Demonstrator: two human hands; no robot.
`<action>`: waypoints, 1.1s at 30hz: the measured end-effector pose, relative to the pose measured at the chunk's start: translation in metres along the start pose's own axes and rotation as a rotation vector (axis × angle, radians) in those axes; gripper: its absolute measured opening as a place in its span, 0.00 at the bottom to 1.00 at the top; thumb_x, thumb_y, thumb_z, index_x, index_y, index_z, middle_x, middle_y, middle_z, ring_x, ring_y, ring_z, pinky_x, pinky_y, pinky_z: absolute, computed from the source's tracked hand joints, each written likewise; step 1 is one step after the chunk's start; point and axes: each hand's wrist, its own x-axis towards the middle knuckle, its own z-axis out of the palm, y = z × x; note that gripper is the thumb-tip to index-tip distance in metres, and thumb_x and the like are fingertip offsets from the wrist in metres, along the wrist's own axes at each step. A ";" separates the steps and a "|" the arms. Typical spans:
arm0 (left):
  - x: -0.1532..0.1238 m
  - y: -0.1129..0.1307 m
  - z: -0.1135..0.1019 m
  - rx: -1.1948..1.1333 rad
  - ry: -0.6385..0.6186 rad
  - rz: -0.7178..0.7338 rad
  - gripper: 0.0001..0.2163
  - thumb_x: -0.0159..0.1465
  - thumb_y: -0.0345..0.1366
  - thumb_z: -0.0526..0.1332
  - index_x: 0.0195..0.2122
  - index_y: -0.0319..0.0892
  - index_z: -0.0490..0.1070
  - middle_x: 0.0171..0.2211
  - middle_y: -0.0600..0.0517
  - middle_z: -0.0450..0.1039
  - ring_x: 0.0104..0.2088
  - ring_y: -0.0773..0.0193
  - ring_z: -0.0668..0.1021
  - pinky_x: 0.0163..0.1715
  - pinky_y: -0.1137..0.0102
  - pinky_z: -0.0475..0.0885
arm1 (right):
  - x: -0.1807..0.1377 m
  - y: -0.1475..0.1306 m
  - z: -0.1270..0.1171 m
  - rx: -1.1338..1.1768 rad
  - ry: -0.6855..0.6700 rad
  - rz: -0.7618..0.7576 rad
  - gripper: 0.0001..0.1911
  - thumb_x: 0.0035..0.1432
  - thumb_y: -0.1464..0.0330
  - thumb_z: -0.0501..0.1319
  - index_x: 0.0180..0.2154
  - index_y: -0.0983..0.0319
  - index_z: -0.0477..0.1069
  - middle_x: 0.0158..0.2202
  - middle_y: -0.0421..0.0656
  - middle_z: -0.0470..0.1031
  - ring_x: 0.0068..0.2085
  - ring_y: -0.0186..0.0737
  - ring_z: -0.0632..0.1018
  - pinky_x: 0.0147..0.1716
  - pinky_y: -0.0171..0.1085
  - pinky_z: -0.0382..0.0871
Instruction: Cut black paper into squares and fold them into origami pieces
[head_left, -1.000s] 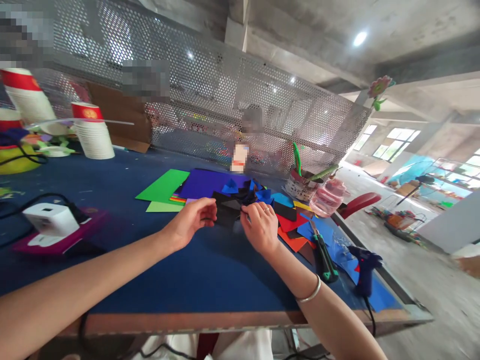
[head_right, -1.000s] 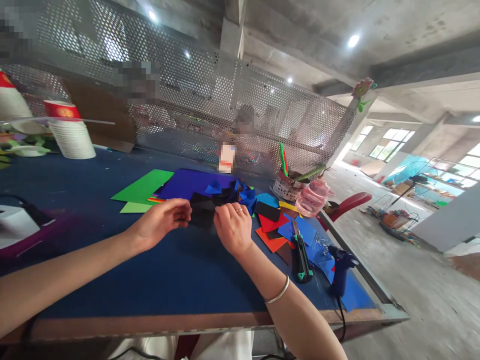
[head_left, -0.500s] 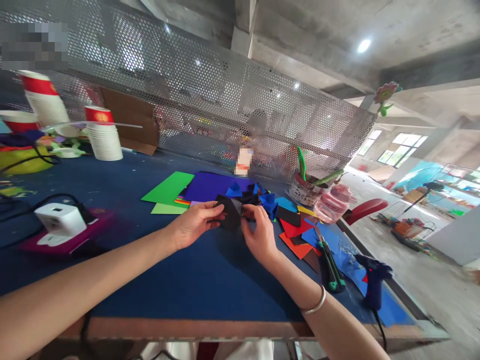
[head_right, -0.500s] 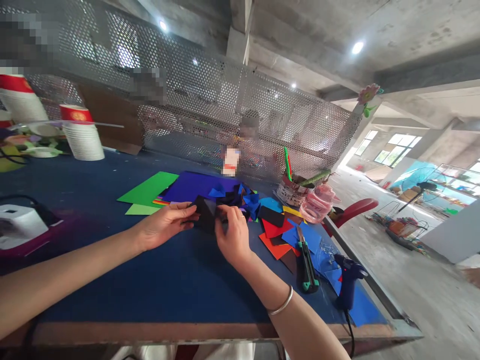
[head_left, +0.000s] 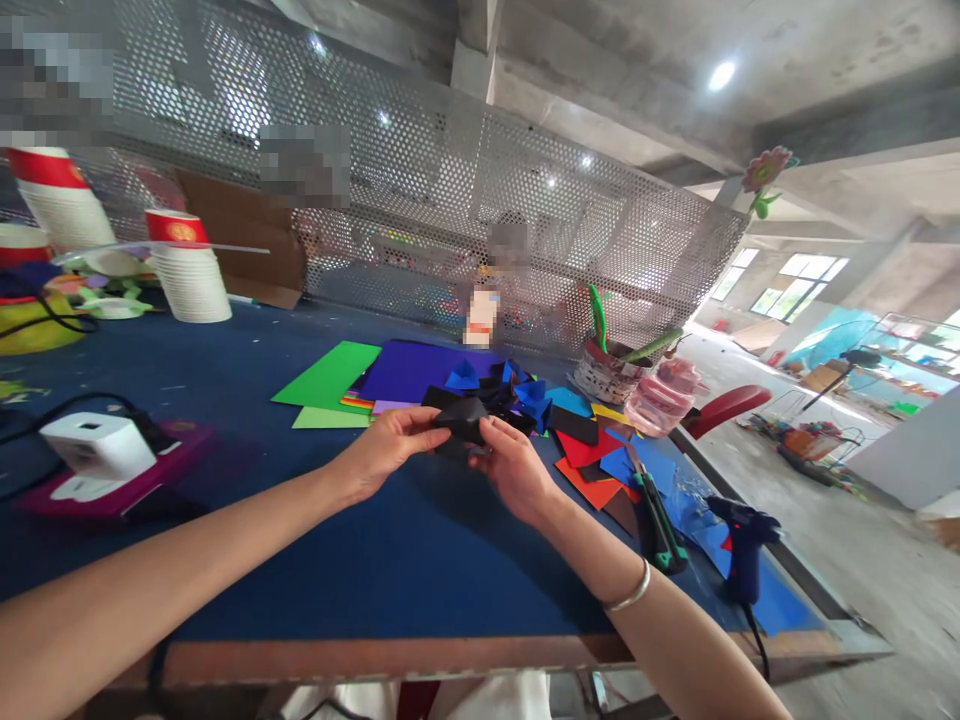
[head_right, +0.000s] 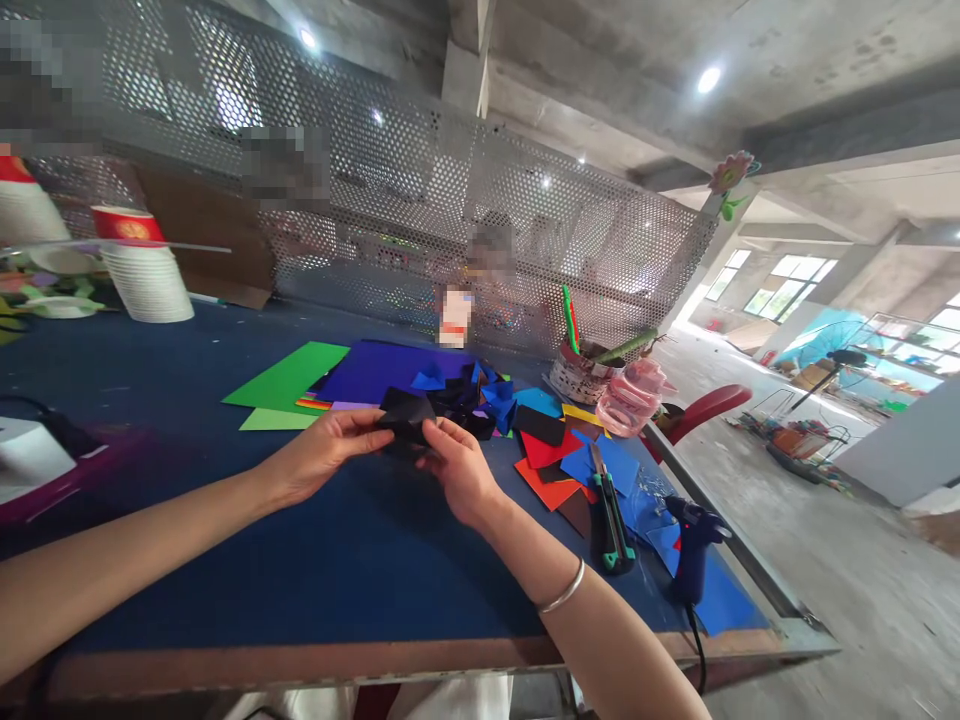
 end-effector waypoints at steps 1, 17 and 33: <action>0.000 -0.001 -0.001 -0.015 -0.009 -0.010 0.16 0.41 0.40 0.85 0.30 0.44 0.87 0.31 0.52 0.83 0.35 0.61 0.74 0.36 0.70 0.67 | -0.001 0.000 0.000 0.024 -0.006 0.005 0.28 0.44 0.43 0.80 0.34 0.58 0.80 0.36 0.41 0.78 0.37 0.38 0.75 0.34 0.35 0.71; 0.003 -0.002 -0.008 -0.227 -0.175 -0.086 0.17 0.49 0.45 0.86 0.31 0.41 0.85 0.32 0.50 0.83 0.34 0.63 0.80 0.35 0.72 0.76 | -0.004 -0.002 0.002 0.067 -0.059 0.031 0.29 0.40 0.45 0.84 0.30 0.59 0.78 0.30 0.36 0.73 0.31 0.31 0.69 0.33 0.32 0.65; 0.000 0.001 -0.007 -0.253 -0.197 -0.112 0.17 0.46 0.42 0.87 0.28 0.42 0.84 0.30 0.50 0.83 0.33 0.62 0.82 0.38 0.71 0.77 | -0.011 -0.007 0.009 -0.038 -0.118 -0.068 0.31 0.43 0.43 0.82 0.25 0.58 0.72 0.27 0.36 0.68 0.31 0.34 0.65 0.36 0.36 0.61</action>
